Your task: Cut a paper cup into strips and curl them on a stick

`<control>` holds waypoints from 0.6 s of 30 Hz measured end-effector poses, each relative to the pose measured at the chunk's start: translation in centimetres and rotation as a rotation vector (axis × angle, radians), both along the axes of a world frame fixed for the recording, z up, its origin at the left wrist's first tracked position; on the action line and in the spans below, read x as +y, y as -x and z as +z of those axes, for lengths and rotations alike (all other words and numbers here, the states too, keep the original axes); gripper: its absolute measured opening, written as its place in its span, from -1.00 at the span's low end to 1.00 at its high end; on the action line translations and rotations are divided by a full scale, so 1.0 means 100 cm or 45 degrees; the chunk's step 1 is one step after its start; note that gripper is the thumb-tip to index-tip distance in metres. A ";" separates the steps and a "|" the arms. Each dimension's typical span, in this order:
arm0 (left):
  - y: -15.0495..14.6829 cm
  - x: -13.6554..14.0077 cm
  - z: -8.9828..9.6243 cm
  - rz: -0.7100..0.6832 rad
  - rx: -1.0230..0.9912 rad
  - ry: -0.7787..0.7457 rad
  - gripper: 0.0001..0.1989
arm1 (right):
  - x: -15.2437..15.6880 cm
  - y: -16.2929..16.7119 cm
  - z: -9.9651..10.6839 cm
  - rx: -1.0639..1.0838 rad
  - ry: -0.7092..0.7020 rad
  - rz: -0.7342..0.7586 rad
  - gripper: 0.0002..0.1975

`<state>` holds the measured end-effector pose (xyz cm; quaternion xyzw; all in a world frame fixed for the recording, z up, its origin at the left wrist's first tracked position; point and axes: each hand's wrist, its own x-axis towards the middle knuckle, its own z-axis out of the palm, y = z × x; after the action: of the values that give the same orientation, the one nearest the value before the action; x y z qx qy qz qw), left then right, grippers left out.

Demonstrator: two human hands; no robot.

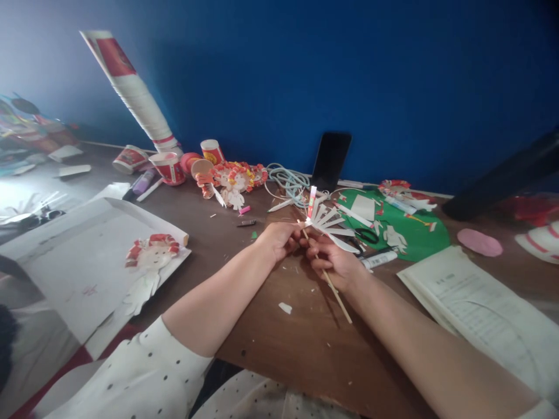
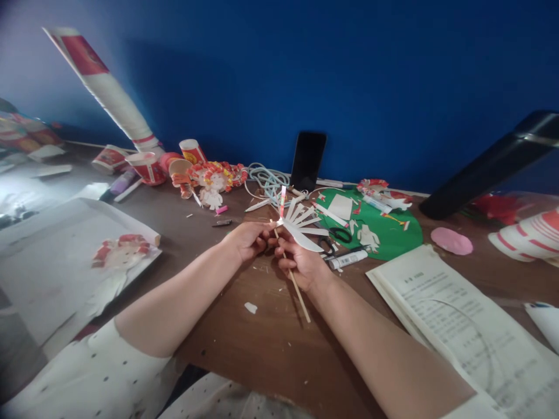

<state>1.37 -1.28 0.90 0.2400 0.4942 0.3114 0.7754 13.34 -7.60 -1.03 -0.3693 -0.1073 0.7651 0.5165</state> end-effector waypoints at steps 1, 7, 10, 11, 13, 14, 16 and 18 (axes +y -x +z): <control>0.000 0.000 0.000 0.005 -0.002 -0.009 -0.81 | 0.000 0.001 0.000 0.017 0.002 -0.009 -0.75; -0.001 0.002 -0.005 0.053 0.013 -0.008 -0.85 | -0.002 0.007 0.005 0.060 -0.002 -0.021 -0.72; 0.000 0.003 -0.007 0.055 0.017 -0.029 -0.86 | -0.004 0.009 0.008 0.050 -0.017 -0.027 -0.72; 0.001 0.003 -0.007 0.046 0.022 -0.040 -0.86 | -0.004 0.009 0.008 0.047 -0.019 -0.032 -0.72; 0.001 0.002 -0.007 0.023 0.047 -0.059 -0.83 | -0.005 0.010 0.009 0.038 -0.013 -0.033 -0.72; 0.001 0.002 -0.007 0.010 0.059 -0.065 -0.82 | -0.005 0.010 0.009 0.030 -0.006 -0.030 -0.72; 0.002 0.001 -0.007 -0.006 0.072 -0.077 -0.81 | -0.004 0.010 0.008 0.014 0.005 -0.026 -0.72; 0.002 0.001 -0.007 -0.019 0.049 -0.076 -0.81 | -0.004 0.009 0.008 0.004 0.020 -0.029 -0.73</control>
<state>1.17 -1.14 0.22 0.2728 0.4977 0.3155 0.7605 12.46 -7.95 -0.25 -0.3732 -0.0962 0.7605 0.5225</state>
